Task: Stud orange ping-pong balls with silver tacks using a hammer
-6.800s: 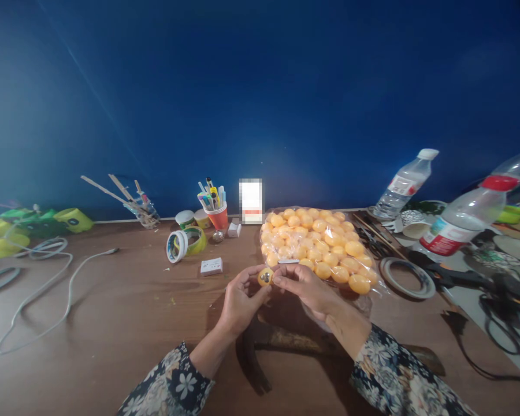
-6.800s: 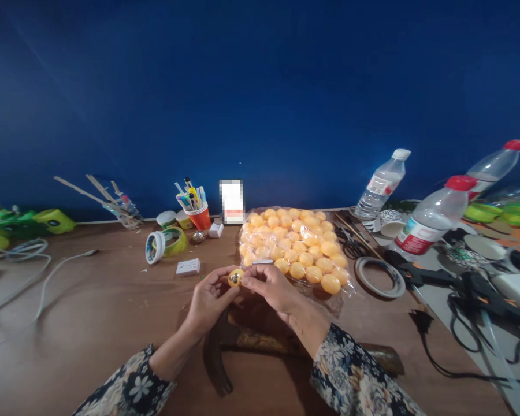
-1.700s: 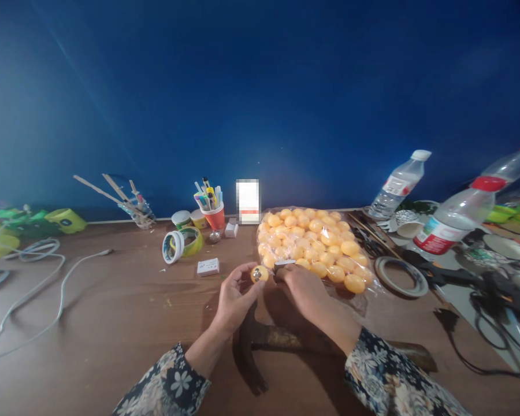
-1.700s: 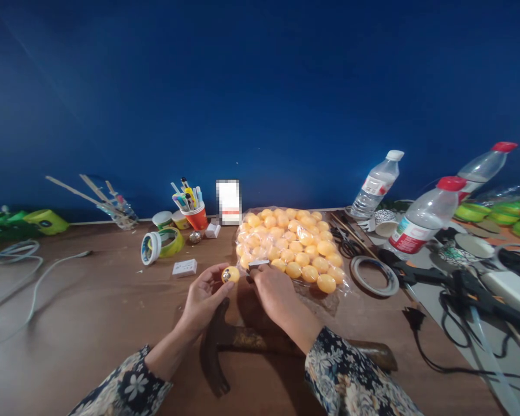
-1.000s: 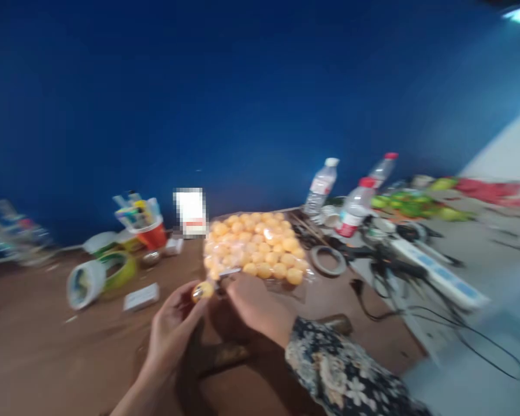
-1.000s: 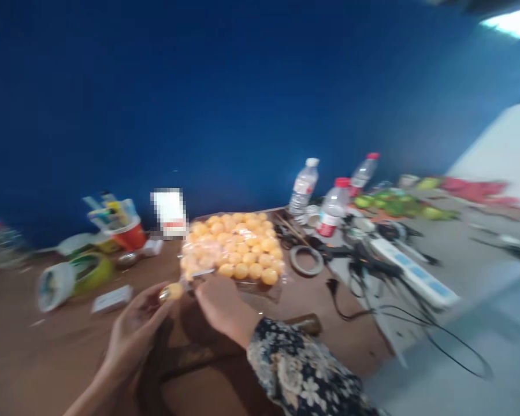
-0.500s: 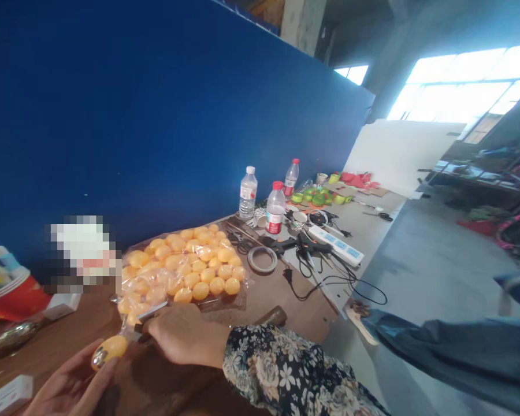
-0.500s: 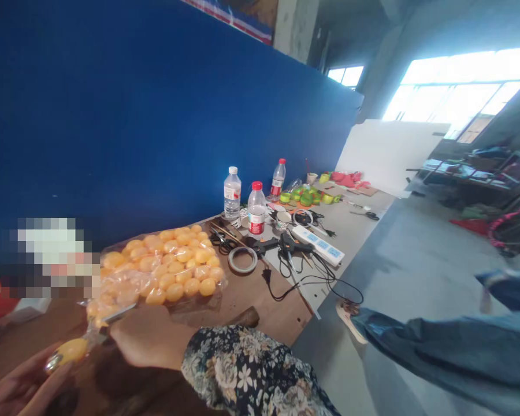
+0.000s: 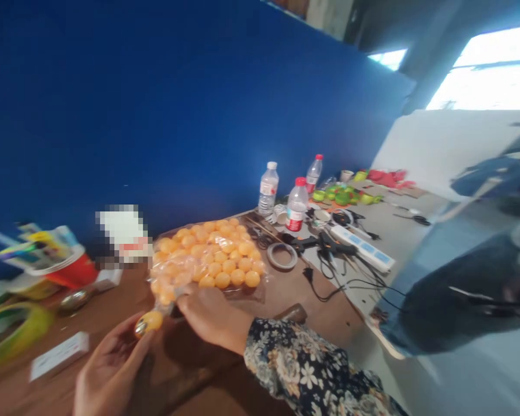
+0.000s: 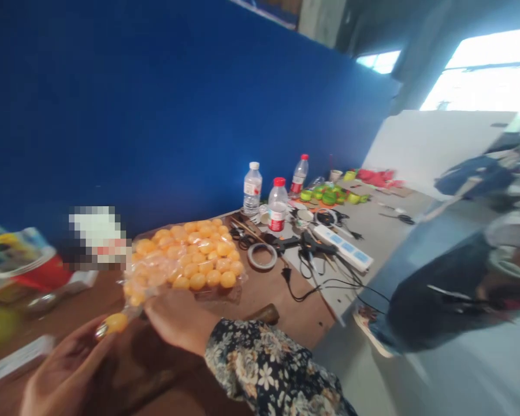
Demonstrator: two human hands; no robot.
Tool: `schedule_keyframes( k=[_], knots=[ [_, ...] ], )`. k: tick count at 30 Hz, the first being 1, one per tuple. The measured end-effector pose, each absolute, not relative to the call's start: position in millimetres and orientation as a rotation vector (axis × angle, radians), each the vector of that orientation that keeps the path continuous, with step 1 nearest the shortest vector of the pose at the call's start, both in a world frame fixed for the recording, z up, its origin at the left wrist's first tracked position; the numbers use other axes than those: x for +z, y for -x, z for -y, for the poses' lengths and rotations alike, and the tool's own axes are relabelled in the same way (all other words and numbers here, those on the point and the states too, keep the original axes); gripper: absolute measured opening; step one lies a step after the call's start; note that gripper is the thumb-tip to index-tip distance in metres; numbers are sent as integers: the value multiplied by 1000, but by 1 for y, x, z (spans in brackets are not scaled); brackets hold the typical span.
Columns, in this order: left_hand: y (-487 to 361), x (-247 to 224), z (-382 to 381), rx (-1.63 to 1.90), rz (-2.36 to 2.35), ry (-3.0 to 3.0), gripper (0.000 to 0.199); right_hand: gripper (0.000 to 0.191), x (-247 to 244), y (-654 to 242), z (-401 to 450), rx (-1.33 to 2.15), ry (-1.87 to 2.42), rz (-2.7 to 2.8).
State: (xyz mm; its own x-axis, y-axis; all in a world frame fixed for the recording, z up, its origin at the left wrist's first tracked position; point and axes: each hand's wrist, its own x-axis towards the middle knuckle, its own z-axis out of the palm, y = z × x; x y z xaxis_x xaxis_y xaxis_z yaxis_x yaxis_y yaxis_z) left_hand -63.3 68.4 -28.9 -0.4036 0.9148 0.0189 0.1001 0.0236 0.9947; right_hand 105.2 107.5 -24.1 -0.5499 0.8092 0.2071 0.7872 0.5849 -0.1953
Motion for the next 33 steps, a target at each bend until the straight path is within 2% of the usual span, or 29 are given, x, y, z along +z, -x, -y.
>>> schedule_keyframes(
  k=[10,14,20,26,29,33],
  knots=[
    [74,-58,-62,1460,-1389,-1194,42,21,-44,-95,-109,199,1377,2494],
    [72,-61,-59,1443,-1364,-1207,37,16,-47,-96,-108,216,1382,2436],
    [72,-61,-57,1440,-1316,-1170,36,8,-51,-95,-106,246,1397,2286],
    [71,-60,-57,1444,-1315,-1143,38,9,-47,-93,-105,314,1260,2186],
    [70,-59,-56,1442,-1313,-1134,39,8,-42,-93,-104,515,1083,2066],
    [69,-59,-56,1436,-1324,-1155,41,9,-39,-91,-103,973,964,1831]
  ],
)
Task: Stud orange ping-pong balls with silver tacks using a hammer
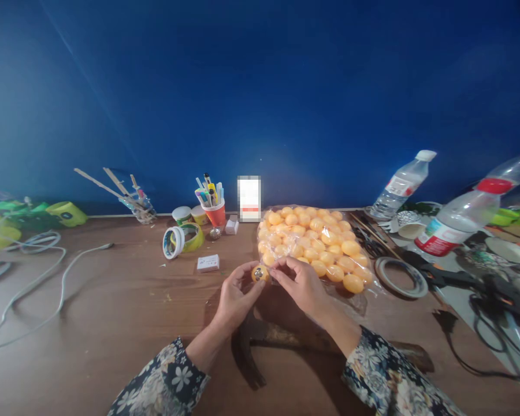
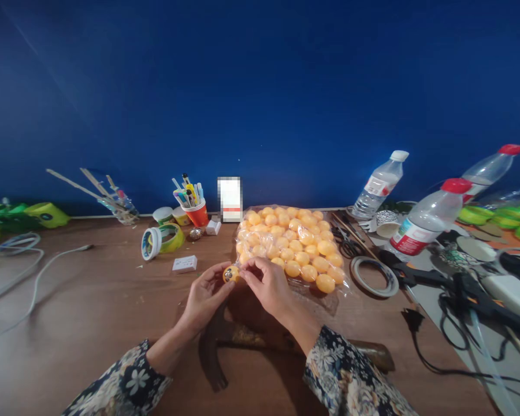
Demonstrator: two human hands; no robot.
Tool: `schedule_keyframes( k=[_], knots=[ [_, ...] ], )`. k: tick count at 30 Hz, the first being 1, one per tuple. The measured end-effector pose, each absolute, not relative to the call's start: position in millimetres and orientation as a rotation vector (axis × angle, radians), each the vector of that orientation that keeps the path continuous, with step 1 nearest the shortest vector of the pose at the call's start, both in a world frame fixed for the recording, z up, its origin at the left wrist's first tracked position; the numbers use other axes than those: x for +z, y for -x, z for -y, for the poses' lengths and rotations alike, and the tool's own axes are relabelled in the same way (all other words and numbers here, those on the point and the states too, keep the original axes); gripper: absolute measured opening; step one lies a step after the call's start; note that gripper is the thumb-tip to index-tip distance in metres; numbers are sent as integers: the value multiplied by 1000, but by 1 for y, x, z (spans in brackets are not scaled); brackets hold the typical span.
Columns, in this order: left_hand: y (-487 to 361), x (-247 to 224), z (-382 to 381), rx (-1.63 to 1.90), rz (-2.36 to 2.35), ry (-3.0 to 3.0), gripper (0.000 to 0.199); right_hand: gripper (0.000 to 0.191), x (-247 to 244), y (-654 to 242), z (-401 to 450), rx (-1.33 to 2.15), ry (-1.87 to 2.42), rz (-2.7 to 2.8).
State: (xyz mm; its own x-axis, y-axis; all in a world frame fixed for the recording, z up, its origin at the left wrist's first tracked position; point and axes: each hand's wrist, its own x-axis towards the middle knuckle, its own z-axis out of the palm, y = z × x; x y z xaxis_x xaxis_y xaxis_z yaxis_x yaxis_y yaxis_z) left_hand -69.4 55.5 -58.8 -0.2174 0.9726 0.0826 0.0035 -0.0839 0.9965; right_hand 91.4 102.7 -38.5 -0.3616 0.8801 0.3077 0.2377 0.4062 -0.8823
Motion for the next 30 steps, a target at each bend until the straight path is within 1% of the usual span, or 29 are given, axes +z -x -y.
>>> schedule_keyframes(
  k=[2,6,11,15,20,27,30],
  knots=[
    [69,-59,-55,1432,-1330,-1173,41,10,-38,-91,-102,1090,965,1768],
    [70,-60,-55,1431,-1347,-1201,41,12,-38,-90,-101,1141,958,1711],
    [73,-63,-54,1424,-1329,-1260,38,9,-35,-90,-99,1238,920,1658],
    [73,-66,-54,1442,-1317,-1304,36,7,-35,-89,-99,1233,894,1639],
    [71,-65,-54,1430,-1264,-1209,45,13,-39,-90,-100,1216,928,1681],
    [72,-63,-54,1447,-1276,-1231,41,13,-42,-90,-100,1204,915,1710],
    [72,-64,-55,1450,-1271,-1217,43,12,-42,-90,-100,1202,912,1715]
  ],
)
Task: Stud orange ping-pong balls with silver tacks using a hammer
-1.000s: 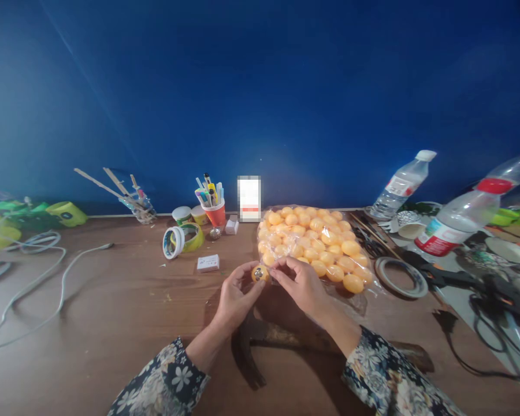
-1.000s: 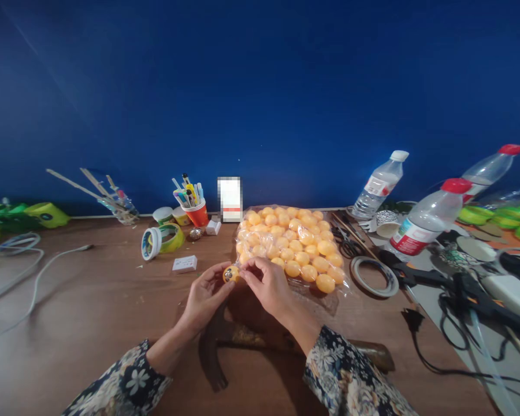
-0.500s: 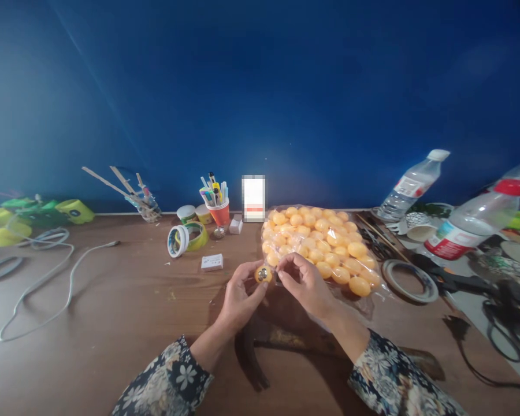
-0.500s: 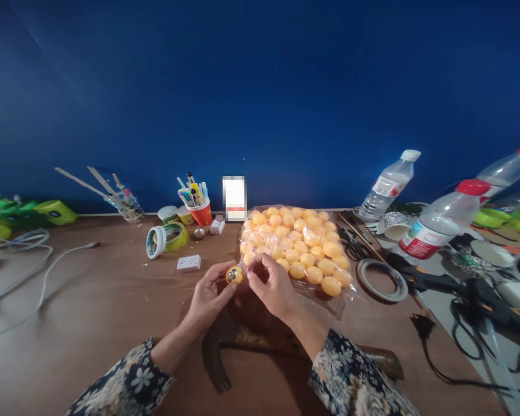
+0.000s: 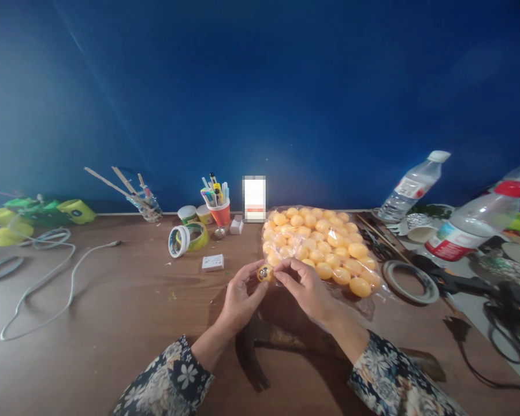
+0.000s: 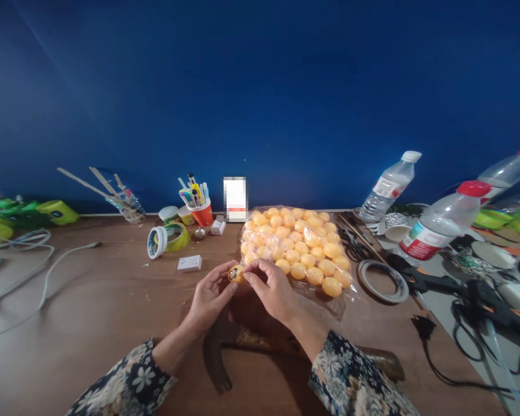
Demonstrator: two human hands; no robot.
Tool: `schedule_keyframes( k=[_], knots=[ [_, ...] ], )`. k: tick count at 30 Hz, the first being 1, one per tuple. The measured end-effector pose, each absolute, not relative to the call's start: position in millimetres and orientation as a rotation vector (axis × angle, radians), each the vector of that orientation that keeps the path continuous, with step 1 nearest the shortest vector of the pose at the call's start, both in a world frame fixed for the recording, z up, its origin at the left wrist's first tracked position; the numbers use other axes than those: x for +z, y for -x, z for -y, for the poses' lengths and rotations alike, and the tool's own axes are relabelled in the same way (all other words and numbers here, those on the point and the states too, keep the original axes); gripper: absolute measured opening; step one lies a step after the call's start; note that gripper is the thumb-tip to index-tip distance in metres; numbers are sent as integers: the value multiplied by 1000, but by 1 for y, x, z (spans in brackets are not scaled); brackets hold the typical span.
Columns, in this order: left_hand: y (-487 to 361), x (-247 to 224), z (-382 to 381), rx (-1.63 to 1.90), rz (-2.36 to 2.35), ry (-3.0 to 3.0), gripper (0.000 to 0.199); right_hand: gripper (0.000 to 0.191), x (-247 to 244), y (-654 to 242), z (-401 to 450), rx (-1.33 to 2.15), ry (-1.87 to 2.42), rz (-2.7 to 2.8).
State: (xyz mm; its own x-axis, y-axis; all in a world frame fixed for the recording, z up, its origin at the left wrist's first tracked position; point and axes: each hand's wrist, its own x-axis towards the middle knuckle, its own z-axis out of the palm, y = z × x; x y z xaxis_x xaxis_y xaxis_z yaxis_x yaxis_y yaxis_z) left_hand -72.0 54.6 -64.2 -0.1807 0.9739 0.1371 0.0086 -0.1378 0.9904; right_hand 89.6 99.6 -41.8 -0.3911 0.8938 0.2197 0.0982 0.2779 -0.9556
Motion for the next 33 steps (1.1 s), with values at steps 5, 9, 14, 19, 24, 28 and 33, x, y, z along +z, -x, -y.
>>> schedule_keyframes(
  k=[5,9,14,19,24,28,33],
  knots=[
    [73,-68,-56,1439,-1282,-1215,42,10,-42,-90,-99,1185,909,1749],
    [73,-71,-56,1480,-1321,-1306,37,8,-41,-90,-99,1160,886,1769],
    [74,-71,-56,1470,-1336,-1352,36,8,-41,-89,-99,1210,885,1732],
    [74,-69,-55,1477,-1354,-1340,35,11,-42,-90,-102,1274,898,1712],
    [73,-68,-54,1467,-1345,-1344,35,13,-41,-89,-103,1408,866,1625],
    [74,-69,-54,1471,-1342,-1405,34,16,-41,-88,-102,1465,869,1574],
    [75,-71,-54,1458,-1364,-1457,35,19,-41,-88,-101,1571,873,1482]
  ],
)
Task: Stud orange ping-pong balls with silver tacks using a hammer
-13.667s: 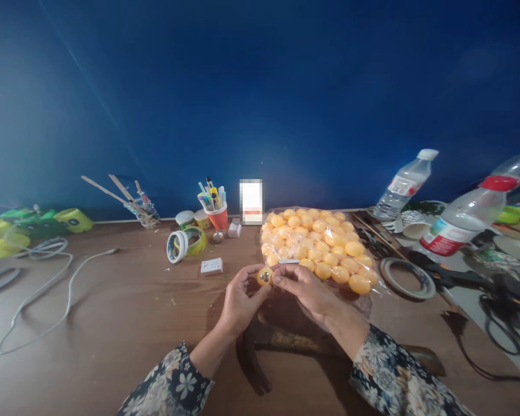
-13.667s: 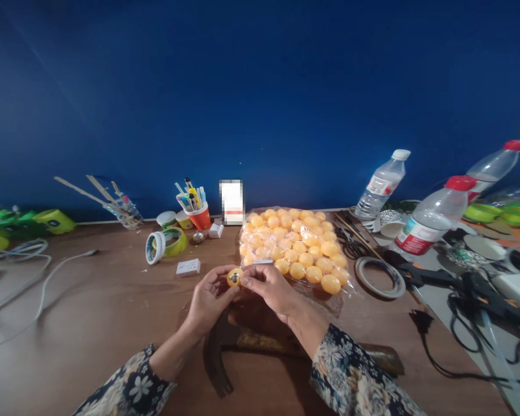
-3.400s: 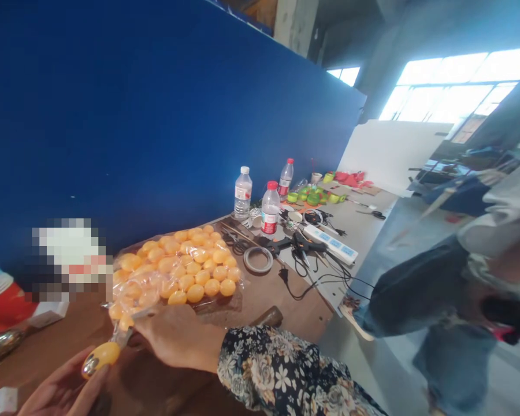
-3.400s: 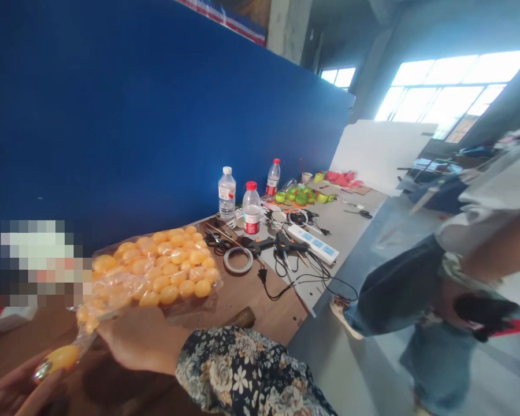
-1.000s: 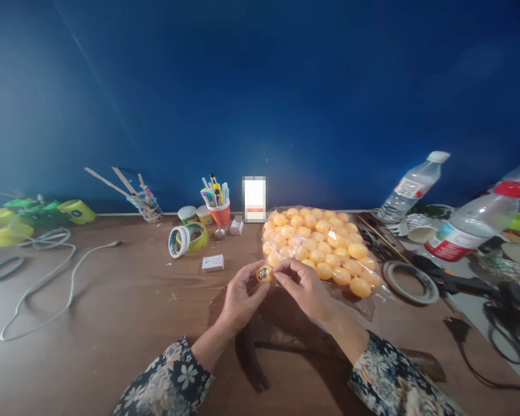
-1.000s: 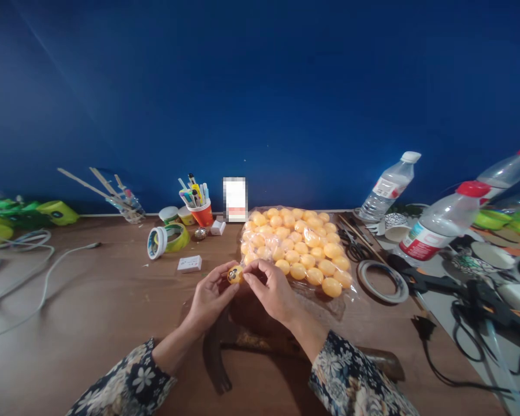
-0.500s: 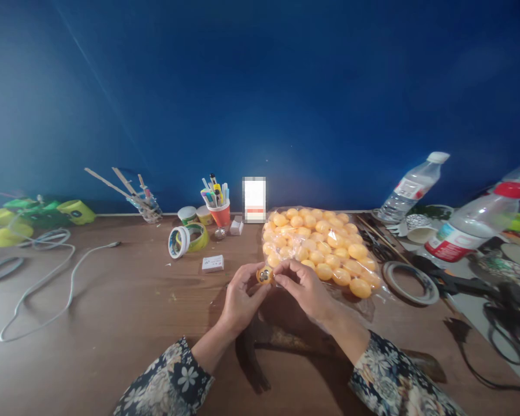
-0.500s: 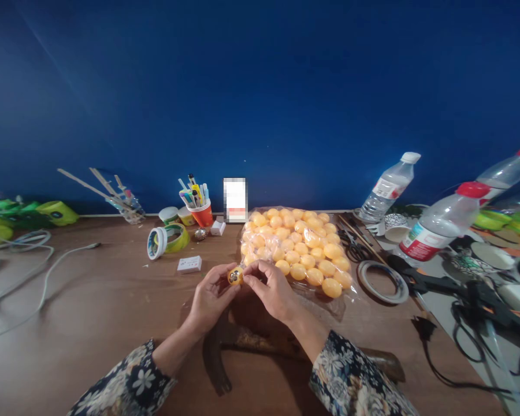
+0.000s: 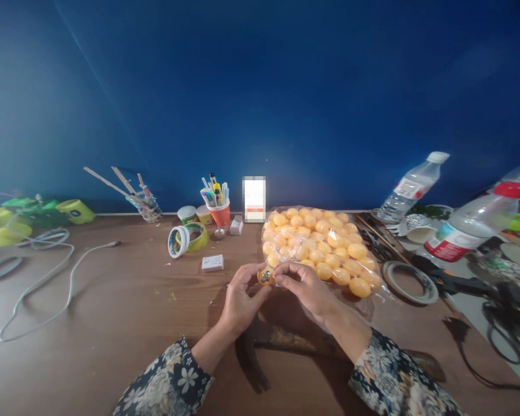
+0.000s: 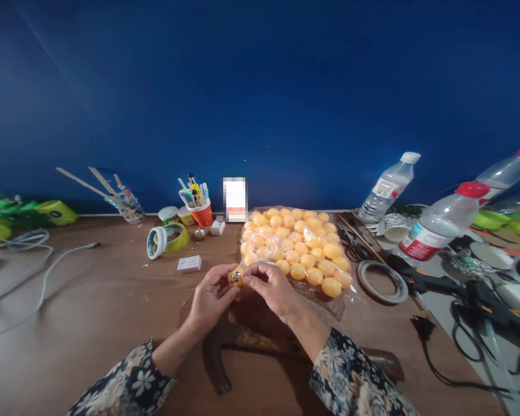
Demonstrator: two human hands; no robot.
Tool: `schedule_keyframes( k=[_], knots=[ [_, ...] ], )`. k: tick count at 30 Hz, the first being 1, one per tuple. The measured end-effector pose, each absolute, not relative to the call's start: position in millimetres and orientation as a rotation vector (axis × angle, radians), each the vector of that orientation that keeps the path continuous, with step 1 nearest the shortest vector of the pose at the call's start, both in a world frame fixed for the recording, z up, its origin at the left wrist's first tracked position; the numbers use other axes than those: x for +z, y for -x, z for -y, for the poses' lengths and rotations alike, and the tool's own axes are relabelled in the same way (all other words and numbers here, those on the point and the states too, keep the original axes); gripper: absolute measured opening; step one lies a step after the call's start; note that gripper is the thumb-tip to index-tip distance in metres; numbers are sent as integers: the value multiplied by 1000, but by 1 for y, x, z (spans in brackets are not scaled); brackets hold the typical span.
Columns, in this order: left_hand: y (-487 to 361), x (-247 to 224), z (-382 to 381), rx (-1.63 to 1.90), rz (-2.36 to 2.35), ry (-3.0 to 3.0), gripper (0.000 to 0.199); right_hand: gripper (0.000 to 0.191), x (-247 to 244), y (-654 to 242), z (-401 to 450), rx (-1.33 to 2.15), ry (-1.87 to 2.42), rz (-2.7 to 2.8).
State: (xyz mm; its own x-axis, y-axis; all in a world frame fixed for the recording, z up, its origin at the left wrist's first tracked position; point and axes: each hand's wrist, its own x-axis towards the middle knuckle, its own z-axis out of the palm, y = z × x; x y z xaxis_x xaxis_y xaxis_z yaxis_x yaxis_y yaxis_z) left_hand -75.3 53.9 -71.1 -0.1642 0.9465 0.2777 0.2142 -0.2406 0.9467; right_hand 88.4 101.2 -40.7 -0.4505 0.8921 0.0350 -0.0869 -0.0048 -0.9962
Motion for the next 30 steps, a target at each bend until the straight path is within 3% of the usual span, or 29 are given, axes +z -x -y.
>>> schedule_keyframes(
  k=[30],
  knots=[
    [76,-71,-52,1495,-1394,-1685,33,30,-41,-89,-102,1625,842,1484]
  ],
)
